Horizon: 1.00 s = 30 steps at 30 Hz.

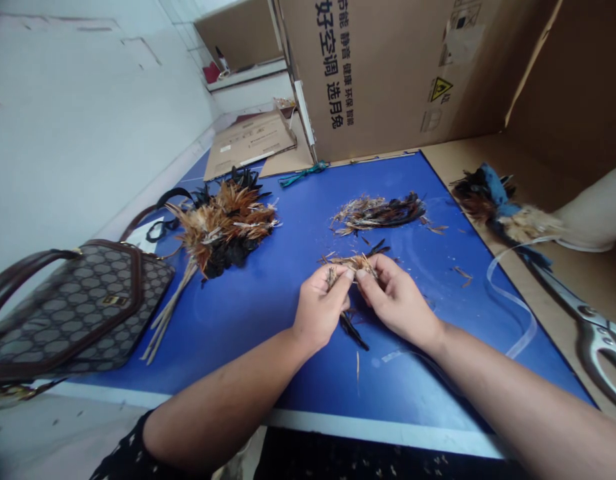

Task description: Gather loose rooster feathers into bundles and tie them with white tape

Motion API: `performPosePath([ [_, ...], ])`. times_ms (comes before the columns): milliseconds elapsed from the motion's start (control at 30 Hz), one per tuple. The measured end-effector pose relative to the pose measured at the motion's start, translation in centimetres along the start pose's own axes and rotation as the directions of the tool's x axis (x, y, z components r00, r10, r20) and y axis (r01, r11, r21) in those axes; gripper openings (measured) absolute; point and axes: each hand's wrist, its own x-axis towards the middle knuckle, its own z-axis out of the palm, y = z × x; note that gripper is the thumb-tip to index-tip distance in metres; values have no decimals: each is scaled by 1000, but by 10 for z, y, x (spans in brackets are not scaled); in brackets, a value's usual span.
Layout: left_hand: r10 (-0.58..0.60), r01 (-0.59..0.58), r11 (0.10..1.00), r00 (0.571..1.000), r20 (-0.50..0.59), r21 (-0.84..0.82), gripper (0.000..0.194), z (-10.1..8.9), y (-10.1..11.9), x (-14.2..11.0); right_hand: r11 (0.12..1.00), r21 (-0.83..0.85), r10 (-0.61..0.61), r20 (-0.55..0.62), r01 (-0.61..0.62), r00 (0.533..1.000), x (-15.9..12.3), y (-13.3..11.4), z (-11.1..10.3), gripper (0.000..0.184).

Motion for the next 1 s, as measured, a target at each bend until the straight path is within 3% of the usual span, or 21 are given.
performPosePath([
  [567, 11, -20, 993, 997, -81, -115, 40, -2, 9, 2, 1000, -2, 16, 33, -16, 999, 0, -1, 0, 39],
  [867, -23, 33, 978, 998, 50, -208, 42, 3, 9, 2, 1000, 14, 15, 44, -16, 999, -1, -2, 2, 37],
  [1000, -25, 34, 980, 999, 49, -197, 46, 3, 10, 1, 1000, 13, 18, 52, -19, 998, -1, -2, 2, 38],
])
